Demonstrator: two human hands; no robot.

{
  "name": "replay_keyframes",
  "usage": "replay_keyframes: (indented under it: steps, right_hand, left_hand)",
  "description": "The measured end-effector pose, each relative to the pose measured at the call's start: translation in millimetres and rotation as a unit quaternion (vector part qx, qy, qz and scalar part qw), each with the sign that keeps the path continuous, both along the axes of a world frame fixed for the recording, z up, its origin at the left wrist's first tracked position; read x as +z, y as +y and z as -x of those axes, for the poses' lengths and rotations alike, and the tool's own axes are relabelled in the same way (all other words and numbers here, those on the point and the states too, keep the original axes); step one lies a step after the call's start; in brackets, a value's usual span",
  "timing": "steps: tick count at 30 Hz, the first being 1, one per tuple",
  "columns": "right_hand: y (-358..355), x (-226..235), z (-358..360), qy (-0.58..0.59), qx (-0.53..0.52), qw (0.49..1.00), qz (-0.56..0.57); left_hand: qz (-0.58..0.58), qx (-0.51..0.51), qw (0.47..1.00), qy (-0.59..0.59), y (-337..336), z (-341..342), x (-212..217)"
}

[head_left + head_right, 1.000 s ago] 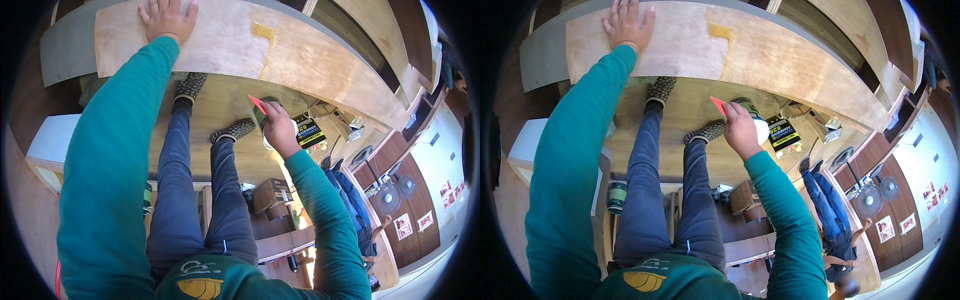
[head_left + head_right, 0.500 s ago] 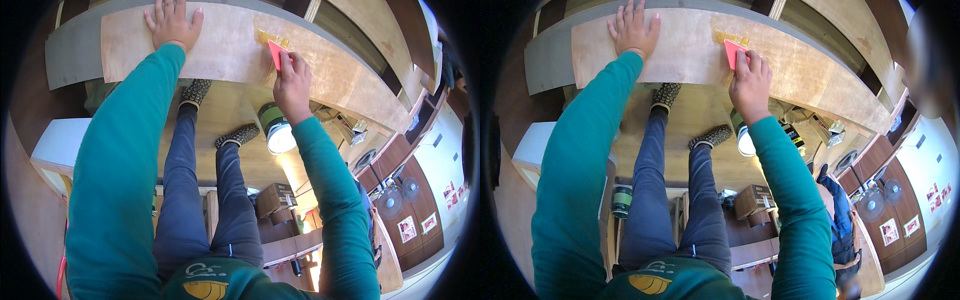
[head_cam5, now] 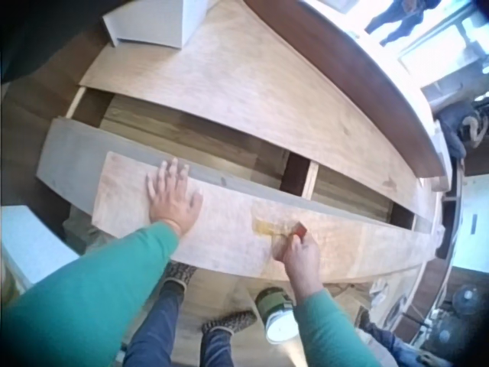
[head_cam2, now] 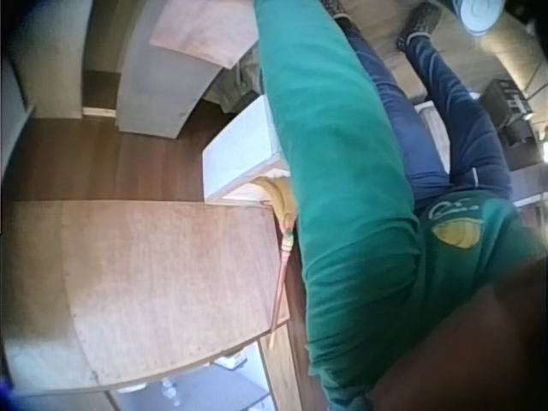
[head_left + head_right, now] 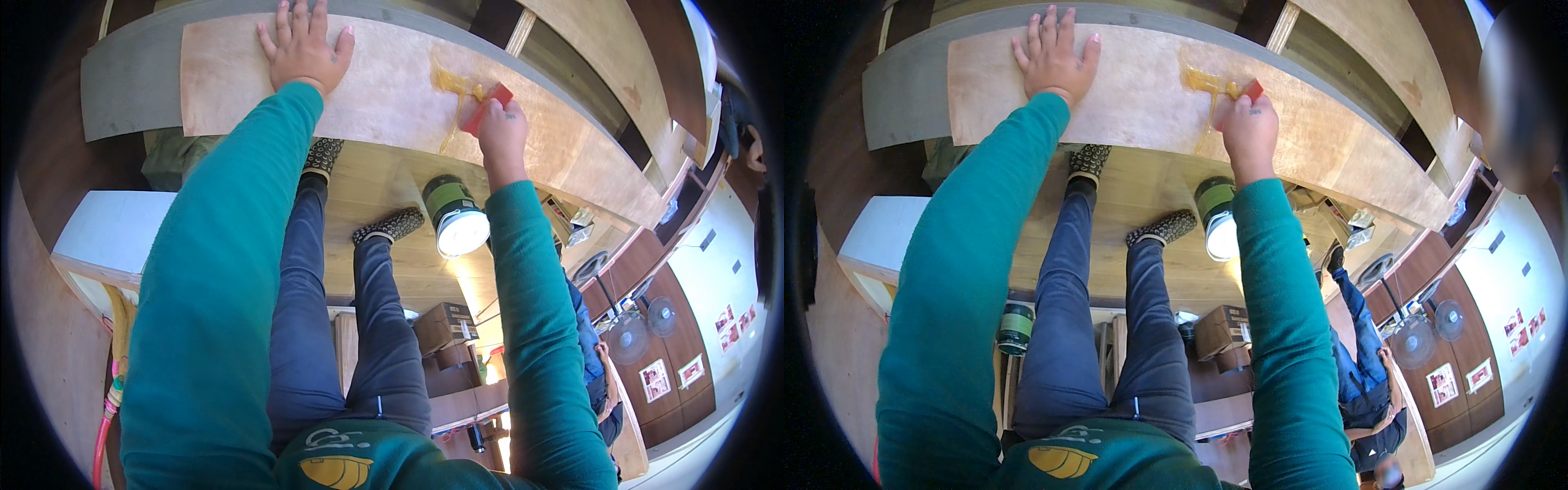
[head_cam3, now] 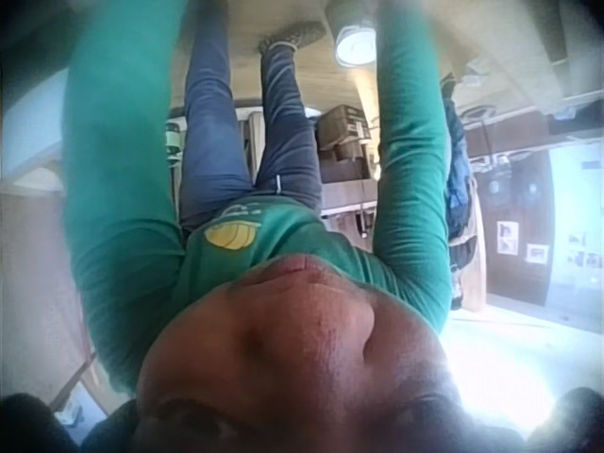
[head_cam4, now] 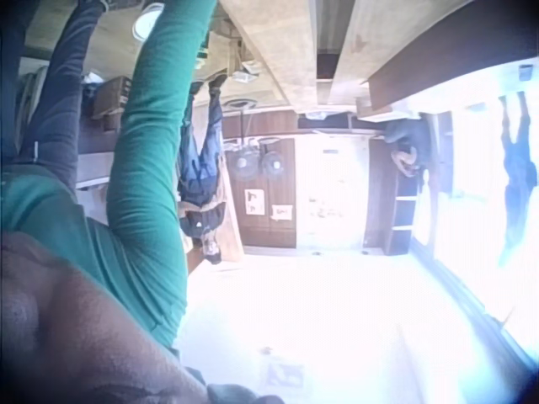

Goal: The person pours adhesive from a can onto a wooden board and then spreads it across the surface with a small red applicator tool.

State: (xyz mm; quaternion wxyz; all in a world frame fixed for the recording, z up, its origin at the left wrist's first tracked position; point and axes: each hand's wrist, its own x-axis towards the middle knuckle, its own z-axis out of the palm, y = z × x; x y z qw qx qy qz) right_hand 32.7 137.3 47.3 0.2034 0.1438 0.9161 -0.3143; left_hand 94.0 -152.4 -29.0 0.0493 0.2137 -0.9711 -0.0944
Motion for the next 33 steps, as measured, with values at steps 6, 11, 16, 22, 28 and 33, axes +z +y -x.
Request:
replay_keyframes:
  steps: [6, 11, 16, 22, 28, 33]
  right_hand:
    - [-59, -15, 28, 0.045, -0.037, 0.996, 0.071]
    - [-129, 6, 19, 0.029, 0.081, 0.996, -0.014]
    - [-128, 19, 7, 0.011, 0.068, 0.992, 0.106]
    - [-53, 47, -21, 0.135, 0.281, 0.950, -0.007]
    - [-12, 51, -24, 0.161, 0.387, 0.903, -0.090]
    - [-7, 24, -4, 0.164, 0.390, 0.896, -0.135]
  left_hand:
    - [-0.016, -0.005, 1.000, 0.002, 4, 1, 2]
    - [-0.013, 0.000, 0.999, -0.043, 3, 0, -1]
    - [-0.022, -0.001, 0.999, -0.023, 3, -2, -4]
    - [-0.021, -0.015, 0.999, 0.024, 1, -1, -8]
    - [0.045, -0.011, 0.999, -0.006, 6, -2, -4]
    - [0.049, -0.005, 0.998, -0.048, 4, -2, -3]
